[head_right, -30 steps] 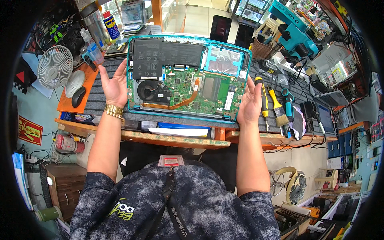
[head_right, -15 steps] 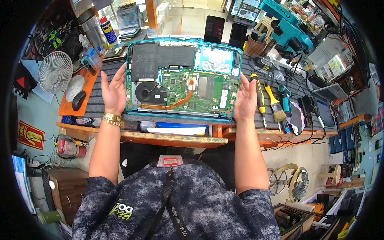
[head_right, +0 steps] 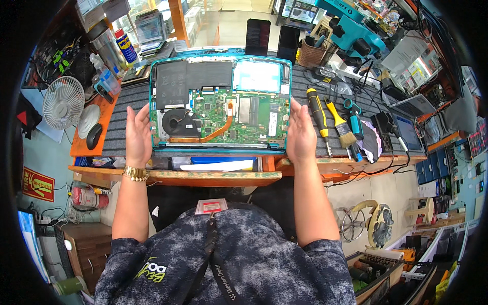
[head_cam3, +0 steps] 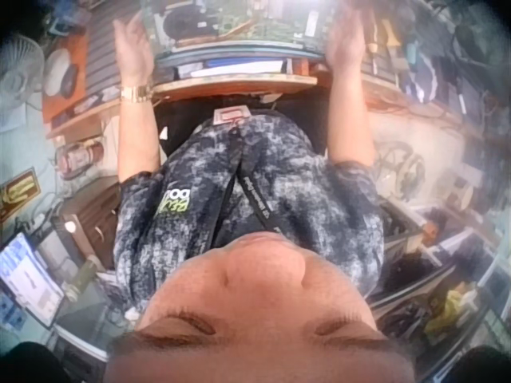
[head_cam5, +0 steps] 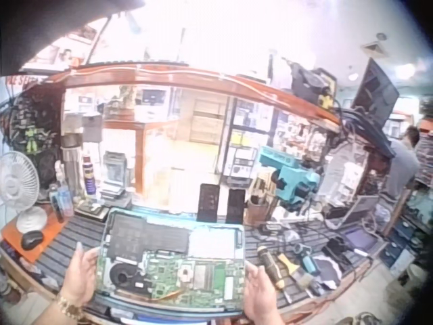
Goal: The person uses a screwdriver to unscrew the internal components of a laptop, then lifts the laptop to show its underside.
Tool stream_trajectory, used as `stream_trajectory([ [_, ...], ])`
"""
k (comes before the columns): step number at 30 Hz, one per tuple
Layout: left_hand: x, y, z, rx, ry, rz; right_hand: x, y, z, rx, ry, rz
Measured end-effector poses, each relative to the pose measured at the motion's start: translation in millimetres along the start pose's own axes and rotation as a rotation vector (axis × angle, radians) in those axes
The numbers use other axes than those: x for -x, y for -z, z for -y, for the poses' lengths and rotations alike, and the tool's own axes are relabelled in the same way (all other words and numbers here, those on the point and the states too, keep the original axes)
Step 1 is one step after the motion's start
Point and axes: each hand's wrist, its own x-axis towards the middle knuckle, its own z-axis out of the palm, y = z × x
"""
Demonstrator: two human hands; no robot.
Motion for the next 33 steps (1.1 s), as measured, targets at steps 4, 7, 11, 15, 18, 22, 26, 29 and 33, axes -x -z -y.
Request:
stream_trajectory([
  [4, 3.4, 0.5, 0.5, 0.014, -0.008, -0.01, 16.5, -3.4, -2.4, 0.074, -0.026, -0.069],
  [7, 6.4, -8.9, -1.7, -0.002, -0.032, -0.027, 18.6, -5.7, -1.5, 0.078, 0.029, -0.048],
  [11, 2.9, -8.8, 2.1, 0.05, -0.03, -0.066, 13.2, -5.3, -1.4, 0.005, 0.03, -0.034],
  [15, -1.3, -9.7, 3.0, 0.154, -0.029, -0.072, 6.5, -3.3, -1.4, -0.059, 0.025, -0.044],
  [18, -6.0, -3.8, 5.7, 0.225, -0.037, -0.048, 2.3, 2.4, -3.1, -0.152, 0.011, -0.018],
  [22, -5.5, -7.7, 4.3, 0.286, -0.063, -0.059, -0.2, 6.0, -4.1, -0.199, 0.005, -0.004],
  [26, -6.8, -2.4, 7.4, 0.332, -0.06, -0.056, -1.8, 13.8, -5.8, -0.271, 0.015, 0.03],
  [29, -6.1, -1.2, 7.9, 0.384, -0.047, -0.036, -0.5, 12.7, -5.1, -0.29, 0.036, 0.067],
  [33, -8.2, 4.3, 12.2, 0.406, -0.077, -0.067, 0.3, 14.8, -4.0, -0.302, 0.07, 0.09],
])
